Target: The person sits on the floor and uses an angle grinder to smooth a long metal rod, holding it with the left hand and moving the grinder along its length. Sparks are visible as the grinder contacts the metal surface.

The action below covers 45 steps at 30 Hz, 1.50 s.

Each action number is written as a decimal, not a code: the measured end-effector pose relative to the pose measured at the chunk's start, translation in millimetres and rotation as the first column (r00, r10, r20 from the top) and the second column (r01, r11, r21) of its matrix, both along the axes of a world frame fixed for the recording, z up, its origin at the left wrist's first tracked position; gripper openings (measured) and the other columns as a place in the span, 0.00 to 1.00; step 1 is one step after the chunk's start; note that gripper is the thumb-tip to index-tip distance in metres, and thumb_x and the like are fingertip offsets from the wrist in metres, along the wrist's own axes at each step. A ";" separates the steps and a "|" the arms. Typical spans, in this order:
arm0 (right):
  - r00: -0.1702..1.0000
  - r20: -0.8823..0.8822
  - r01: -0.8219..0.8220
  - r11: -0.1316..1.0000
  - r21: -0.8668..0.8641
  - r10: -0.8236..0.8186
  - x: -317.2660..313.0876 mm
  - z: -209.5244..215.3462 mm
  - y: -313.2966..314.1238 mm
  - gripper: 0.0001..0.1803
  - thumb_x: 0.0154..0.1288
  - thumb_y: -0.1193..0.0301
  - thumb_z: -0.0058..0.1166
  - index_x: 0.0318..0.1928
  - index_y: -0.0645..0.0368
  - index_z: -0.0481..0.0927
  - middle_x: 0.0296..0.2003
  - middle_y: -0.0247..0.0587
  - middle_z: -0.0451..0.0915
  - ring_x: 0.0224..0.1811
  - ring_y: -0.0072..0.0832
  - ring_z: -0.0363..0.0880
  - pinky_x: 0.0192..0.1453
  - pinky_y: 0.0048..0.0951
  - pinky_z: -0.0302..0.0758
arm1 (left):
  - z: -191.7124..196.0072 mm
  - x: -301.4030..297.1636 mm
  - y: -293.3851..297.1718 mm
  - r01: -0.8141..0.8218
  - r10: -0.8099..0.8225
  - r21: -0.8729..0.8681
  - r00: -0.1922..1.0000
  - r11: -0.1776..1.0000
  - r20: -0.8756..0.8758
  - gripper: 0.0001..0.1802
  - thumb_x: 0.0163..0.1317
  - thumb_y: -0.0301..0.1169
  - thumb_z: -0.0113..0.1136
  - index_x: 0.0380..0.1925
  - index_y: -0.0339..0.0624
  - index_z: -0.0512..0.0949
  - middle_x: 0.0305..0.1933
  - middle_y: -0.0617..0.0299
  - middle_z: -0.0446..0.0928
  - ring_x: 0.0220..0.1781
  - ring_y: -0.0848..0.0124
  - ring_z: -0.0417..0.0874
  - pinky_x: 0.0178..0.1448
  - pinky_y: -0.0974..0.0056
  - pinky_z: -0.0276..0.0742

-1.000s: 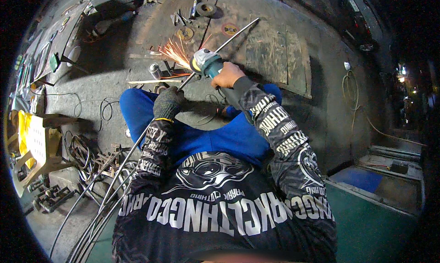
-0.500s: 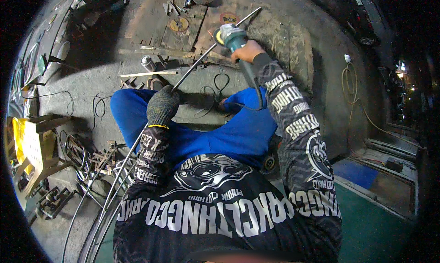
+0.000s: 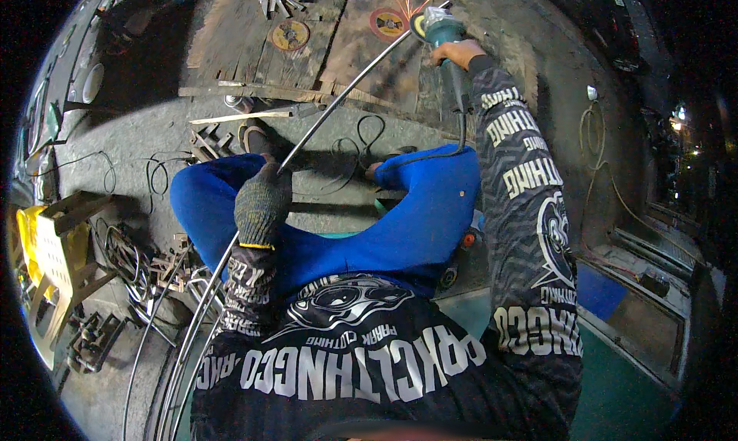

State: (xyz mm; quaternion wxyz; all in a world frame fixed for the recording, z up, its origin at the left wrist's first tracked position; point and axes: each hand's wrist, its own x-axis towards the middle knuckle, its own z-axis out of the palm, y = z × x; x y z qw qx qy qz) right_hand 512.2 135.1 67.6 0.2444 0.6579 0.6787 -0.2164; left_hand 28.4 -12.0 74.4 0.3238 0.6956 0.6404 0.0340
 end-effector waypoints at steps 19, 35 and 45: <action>0.904 -0.315 0.324 0.943 0.069 -0.288 160.8 -26.5 84.0 0.19 0.55 0.52 0.61 0.43 0.47 0.87 0.51 0.38 0.85 0.57 0.32 0.80 0.61 0.36 0.73 | 3.8 7.0 2.3 -0.065 0.067 0.023 0.996 0.998 -0.062 0.17 0.67 0.47 0.62 0.39 0.44 0.84 0.29 0.46 0.82 0.32 0.44 0.84 0.33 0.48 0.77; 0.794 -0.219 0.602 0.786 0.144 -0.568 -27.9 12.2 -3.2 0.34 0.39 0.48 0.71 0.41 0.63 0.87 0.43 0.48 0.87 0.47 0.40 0.84 0.52 0.36 0.80 | -0.1 1.2 6.5 0.058 -0.059 0.028 0.997 0.998 0.040 0.25 0.72 0.52 0.51 0.41 0.41 0.83 0.36 0.40 0.83 0.43 0.41 0.84 0.46 0.41 0.78; 0.732 -0.402 0.637 0.761 0.120 -0.550 -186.0 41.8 -108.9 0.46 0.29 0.56 0.77 0.50 0.76 0.80 0.50 0.64 0.83 0.52 0.48 0.84 0.55 0.39 0.81 | 10.9 -28.8 -15.6 0.120 -0.120 0.033 0.993 0.992 0.012 0.24 0.71 0.50 0.51 0.38 0.39 0.82 0.39 0.38 0.83 0.45 0.41 0.84 0.49 0.42 0.78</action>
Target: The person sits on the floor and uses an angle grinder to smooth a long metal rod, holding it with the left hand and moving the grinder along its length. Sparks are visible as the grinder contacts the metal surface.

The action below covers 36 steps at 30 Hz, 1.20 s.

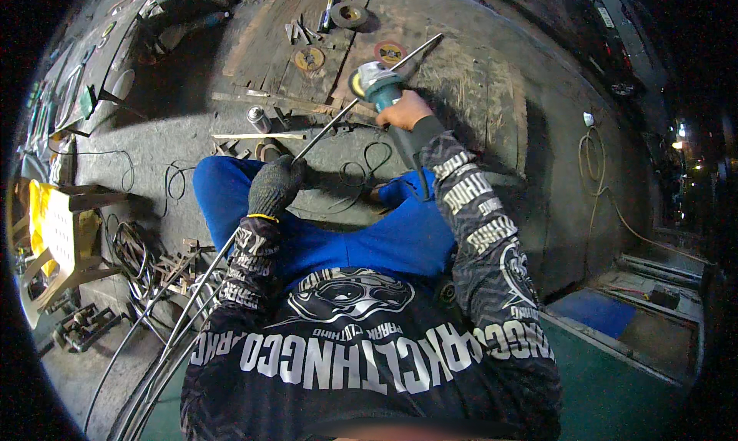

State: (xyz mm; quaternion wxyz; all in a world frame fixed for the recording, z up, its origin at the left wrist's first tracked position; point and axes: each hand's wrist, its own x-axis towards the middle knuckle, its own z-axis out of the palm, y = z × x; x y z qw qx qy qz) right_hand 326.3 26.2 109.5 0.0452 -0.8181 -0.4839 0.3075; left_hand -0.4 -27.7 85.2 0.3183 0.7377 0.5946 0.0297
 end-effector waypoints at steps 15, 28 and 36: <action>0.993 -0.053 -0.110 0.993 -0.051 0.108 -71.9 17.2 -21.7 0.47 0.31 0.58 0.77 0.53 0.75 0.78 0.52 0.65 0.82 0.56 0.51 0.83 0.58 0.42 0.80 | -39.8 8.3 22.7 0.289 -0.297 0.227 0.955 0.930 0.003 0.14 0.63 0.39 0.57 0.35 0.40 0.82 0.38 0.43 0.82 0.45 0.45 0.85 0.47 0.45 0.81; 0.999 0.012 -0.029 0.999 -0.030 0.030 -43.3 1.7 -11.6 0.42 0.30 0.57 0.79 0.48 0.72 0.83 0.50 0.63 0.84 0.54 0.47 0.85 0.58 0.40 0.82 | -48.3 15.7 41.1 0.406 -0.404 0.276 0.912 0.871 -0.065 0.11 0.61 0.34 0.59 0.36 0.38 0.81 0.38 0.45 0.81 0.44 0.45 0.85 0.46 0.47 0.82; 0.995 0.056 0.081 0.997 -0.007 -0.081 17.3 -7.1 3.3 0.46 0.29 0.54 0.77 0.48 0.78 0.81 0.48 0.64 0.84 0.50 0.49 0.85 0.54 0.40 0.81 | -26.2 18.5 19.9 0.024 -0.024 0.010 0.998 1.000 0.051 0.21 0.66 0.46 0.51 0.40 0.39 0.83 0.41 0.40 0.83 0.47 0.42 0.84 0.51 0.42 0.78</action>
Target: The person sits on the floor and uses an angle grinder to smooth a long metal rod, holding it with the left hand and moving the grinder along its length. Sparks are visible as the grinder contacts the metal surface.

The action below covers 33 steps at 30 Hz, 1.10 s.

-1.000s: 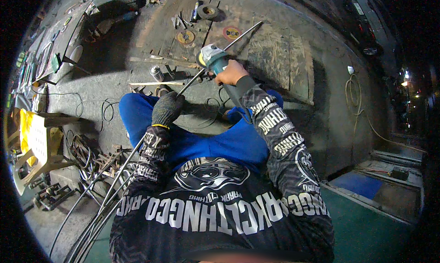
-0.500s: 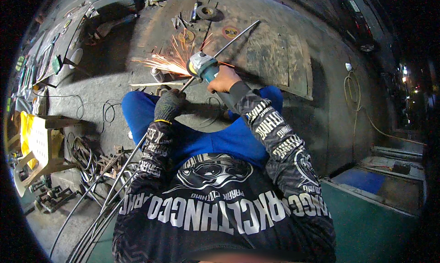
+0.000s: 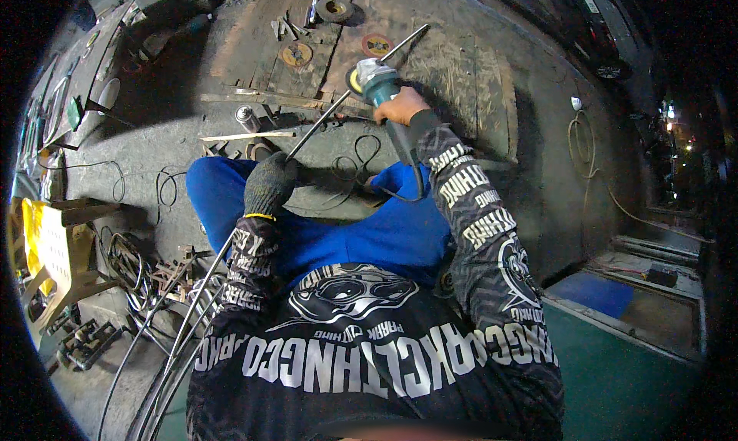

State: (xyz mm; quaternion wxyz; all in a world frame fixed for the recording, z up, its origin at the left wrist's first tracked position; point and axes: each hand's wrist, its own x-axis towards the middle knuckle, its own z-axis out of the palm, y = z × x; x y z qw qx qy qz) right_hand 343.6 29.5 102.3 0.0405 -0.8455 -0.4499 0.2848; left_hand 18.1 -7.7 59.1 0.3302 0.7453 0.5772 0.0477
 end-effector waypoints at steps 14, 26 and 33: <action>0.676 0.176 -0.651 0.691 -0.313 0.716 172.0 -41.5 101.4 0.20 0.60 0.48 0.57 0.51 0.34 0.87 0.54 0.48 0.84 0.56 0.48 0.83 0.62 0.44 0.77 | 11.0 8.6 0.4 -0.121 0.118 -0.020 0.988 0.992 -0.099 0.18 0.69 0.47 0.55 0.40 0.45 0.82 0.31 0.42 0.83 0.38 0.42 0.85 0.43 0.41 0.78; 0.851 0.015 -0.517 0.842 -0.152 0.525 307.2 -56.9 170.5 0.16 0.73 0.66 0.44 0.53 0.38 0.83 0.56 0.40 0.82 0.60 0.42 0.80 0.66 0.37 0.73 | 9.2 12.6 -1.4 -0.133 0.126 -0.014 0.966 0.991 -0.225 0.10 0.68 0.40 0.60 0.41 0.49 0.83 0.27 0.47 0.82 0.32 0.45 0.85 0.34 0.46 0.79; 0.946 -0.223 -0.229 0.972 0.050 0.234 308.0 -45.4 177.0 0.15 0.56 0.56 0.63 0.36 0.50 0.90 0.45 0.31 0.85 0.50 0.30 0.78 0.60 0.32 0.69 | 18.0 10.5 -0.5 -0.123 0.124 0.015 0.984 0.992 -0.126 0.11 0.67 0.40 0.62 0.42 0.48 0.84 0.29 0.48 0.82 0.34 0.47 0.85 0.35 0.48 0.78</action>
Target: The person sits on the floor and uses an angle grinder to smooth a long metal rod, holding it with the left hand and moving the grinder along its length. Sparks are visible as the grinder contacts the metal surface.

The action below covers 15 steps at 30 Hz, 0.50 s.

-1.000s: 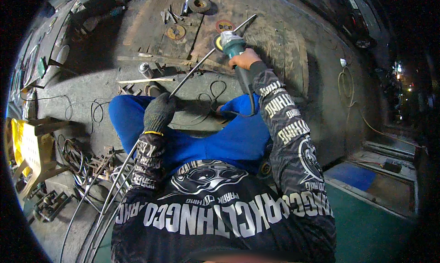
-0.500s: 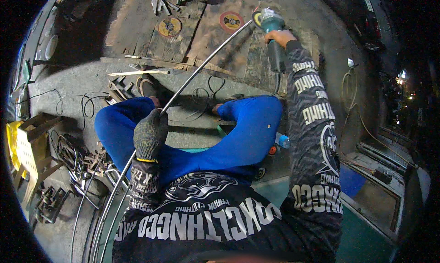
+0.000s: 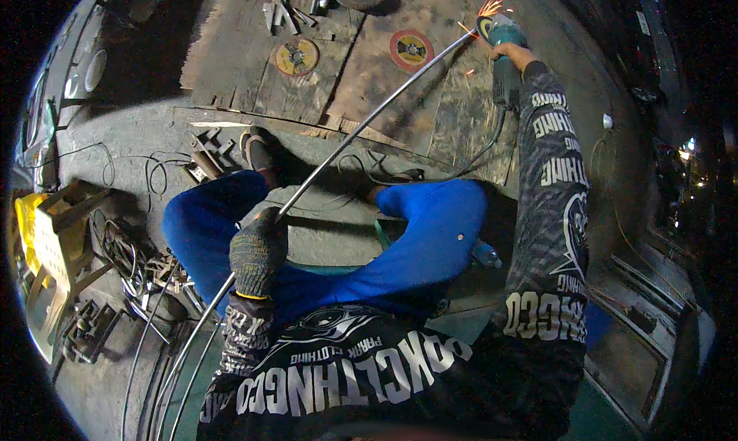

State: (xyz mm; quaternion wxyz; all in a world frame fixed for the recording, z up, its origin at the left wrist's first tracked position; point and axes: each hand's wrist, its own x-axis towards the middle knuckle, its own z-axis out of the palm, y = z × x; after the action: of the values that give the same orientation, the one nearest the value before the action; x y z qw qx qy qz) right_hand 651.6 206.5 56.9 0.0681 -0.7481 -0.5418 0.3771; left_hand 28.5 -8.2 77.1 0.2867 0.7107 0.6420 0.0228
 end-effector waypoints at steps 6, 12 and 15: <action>0.896 0.303 -0.313 0.946 -0.086 0.324 -39.9 -0.6 -16.7 0.18 0.57 0.49 0.60 0.43 0.42 0.89 0.51 0.47 0.85 0.56 0.44 0.80 0.62 0.37 0.72 | 4.7 1.0 -2.2 -0.024 0.016 0.045 0.985 0.999 0.173 0.14 0.68 0.43 0.60 0.41 0.47 0.83 0.32 0.44 0.83 0.38 0.44 0.85 0.39 0.45 0.79; 0.799 0.454 -0.375 0.917 -0.139 0.395 -133.0 18.3 -72.1 0.25 0.50 0.50 0.66 0.45 0.51 0.88 0.47 0.54 0.85 0.51 0.48 0.84 0.56 0.39 0.78 | -6.6 -5.2 -8.4 0.028 -0.039 0.089 0.992 0.996 0.120 0.13 0.67 0.41 0.58 0.40 0.46 0.82 0.32 0.45 0.83 0.38 0.45 0.85 0.42 0.43 0.79; 0.945 0.325 0.069 0.996 -0.060 -0.046 -190.3 30.2 -107.7 0.38 0.34 0.51 0.75 0.43 0.69 0.85 0.44 0.57 0.86 0.47 0.46 0.85 0.51 0.39 0.81 | -11.8 -9.5 -7.8 0.052 -0.056 0.040 0.993 0.998 0.107 0.15 0.66 0.41 0.55 0.41 0.44 0.83 0.36 0.43 0.83 0.42 0.44 0.85 0.46 0.43 0.80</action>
State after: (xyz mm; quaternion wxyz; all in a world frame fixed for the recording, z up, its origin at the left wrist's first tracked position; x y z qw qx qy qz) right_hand 461.2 98.7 87.1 -0.0372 -0.8173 -0.5097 0.2662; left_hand 19.0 -16.0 65.2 0.3085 0.7308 0.6054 0.0655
